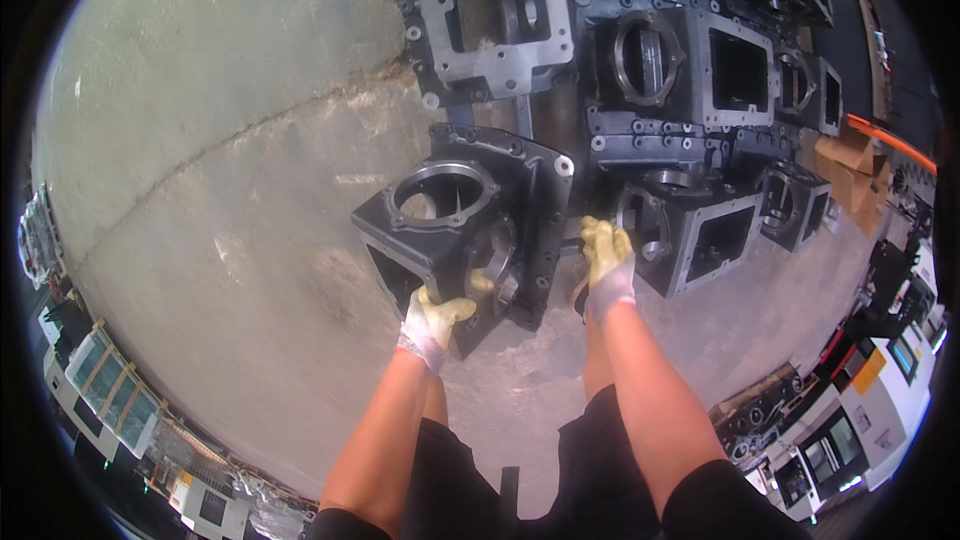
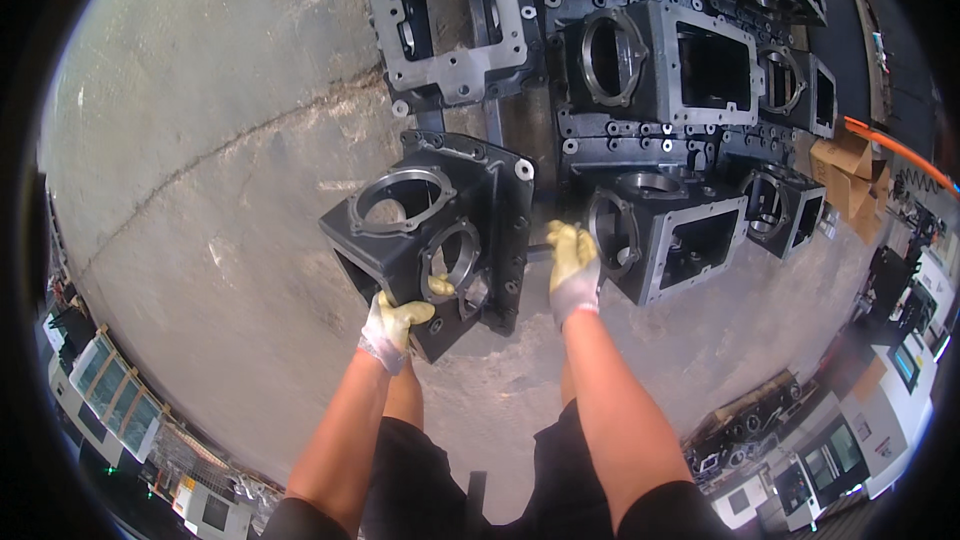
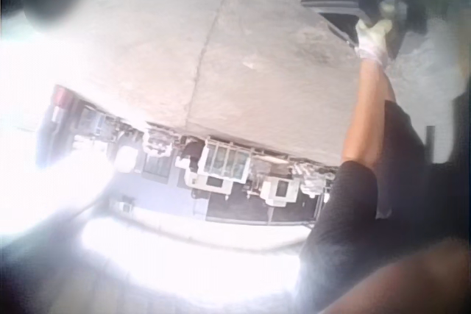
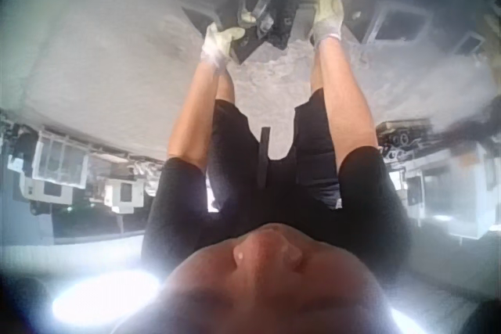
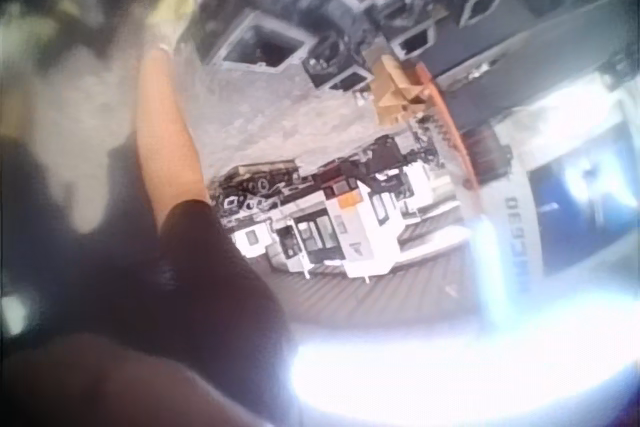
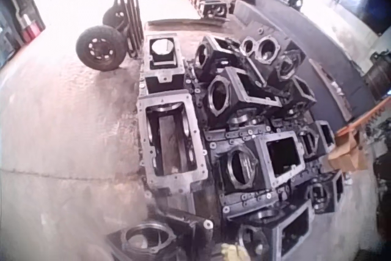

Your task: The person handles large metal engine components, picking them up by hand and using a small metal pin to check holes in the castings before placing them back on a wooden pallet.

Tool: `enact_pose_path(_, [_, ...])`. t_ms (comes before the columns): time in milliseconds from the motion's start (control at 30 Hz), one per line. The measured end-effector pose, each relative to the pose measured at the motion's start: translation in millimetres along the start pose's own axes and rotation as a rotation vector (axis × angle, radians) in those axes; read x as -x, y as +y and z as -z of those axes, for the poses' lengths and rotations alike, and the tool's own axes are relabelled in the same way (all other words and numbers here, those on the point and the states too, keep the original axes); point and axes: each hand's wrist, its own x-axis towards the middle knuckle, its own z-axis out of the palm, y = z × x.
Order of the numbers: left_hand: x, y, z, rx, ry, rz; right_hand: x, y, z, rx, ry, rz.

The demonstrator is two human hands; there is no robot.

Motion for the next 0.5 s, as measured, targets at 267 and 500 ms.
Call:
enact_pose_path(267, [-2, -7, 21, -0.058, 0.032, 0.022, -11, 40, -56, -0.522, -0.285, -0.631])
enact_pose_path(500, [51, 10, 25, -0.032, -0.166, -0.005, 64, 12, -20, -0.504, -0.112, -0.475])
